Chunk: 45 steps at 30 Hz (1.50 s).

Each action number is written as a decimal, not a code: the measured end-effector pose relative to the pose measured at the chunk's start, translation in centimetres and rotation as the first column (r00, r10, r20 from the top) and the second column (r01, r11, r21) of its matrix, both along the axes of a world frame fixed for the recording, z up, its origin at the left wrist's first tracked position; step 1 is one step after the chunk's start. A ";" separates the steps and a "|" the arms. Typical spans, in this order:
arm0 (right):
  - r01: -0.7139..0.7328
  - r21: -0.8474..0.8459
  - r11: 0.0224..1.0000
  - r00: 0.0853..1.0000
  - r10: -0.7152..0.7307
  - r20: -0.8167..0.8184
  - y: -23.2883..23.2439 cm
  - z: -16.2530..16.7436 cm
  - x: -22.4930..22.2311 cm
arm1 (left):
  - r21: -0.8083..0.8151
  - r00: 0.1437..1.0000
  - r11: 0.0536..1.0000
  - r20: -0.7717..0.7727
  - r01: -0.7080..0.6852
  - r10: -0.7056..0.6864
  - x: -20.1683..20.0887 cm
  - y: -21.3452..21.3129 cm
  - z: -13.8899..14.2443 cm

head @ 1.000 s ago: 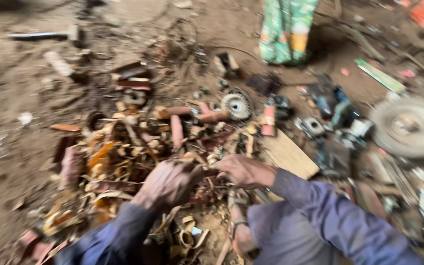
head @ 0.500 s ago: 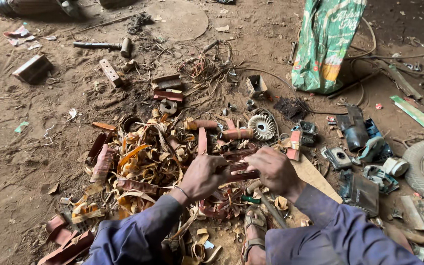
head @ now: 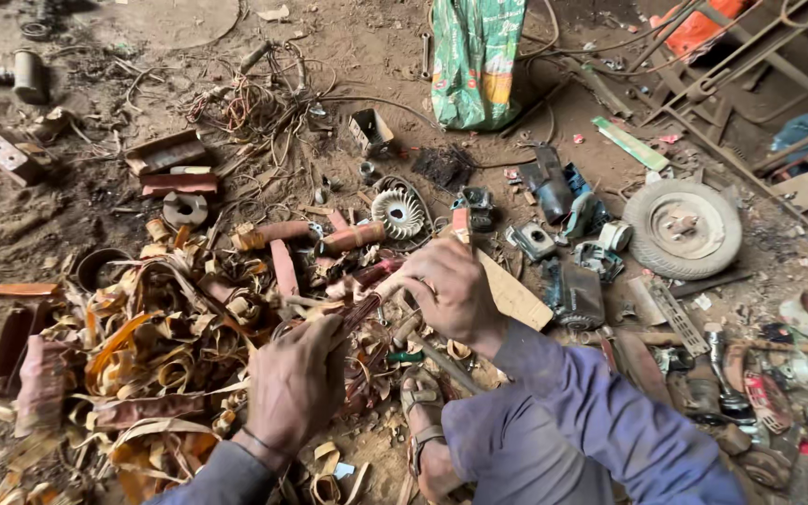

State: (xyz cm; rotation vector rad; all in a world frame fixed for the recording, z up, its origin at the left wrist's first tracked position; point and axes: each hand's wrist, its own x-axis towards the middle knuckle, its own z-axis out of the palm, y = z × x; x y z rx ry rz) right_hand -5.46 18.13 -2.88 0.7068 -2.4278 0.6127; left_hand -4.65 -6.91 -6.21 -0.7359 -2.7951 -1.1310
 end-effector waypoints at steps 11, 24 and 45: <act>-0.135 -0.101 0.986 0.900 0.165 0.403 -0.4 2.6 1.2 | -0.224 0.726 0.961 -0.631 0.164 -0.271 0.2 -1.8 1.5; 0.532 -0.714 0.455 0.473 0.540 0.696 -4.0 -1.1 2.3 | 0.538 0.695 0.732 0.708 -0.418 -0.123 -1.1 -0.6 0.5; 0.405 -0.441 0.801 0.853 -0.158 0.497 1.0 1.9 -3.8 | -0.152 0.886 0.956 -0.362 0.252 -0.291 0.7 0.0 -0.5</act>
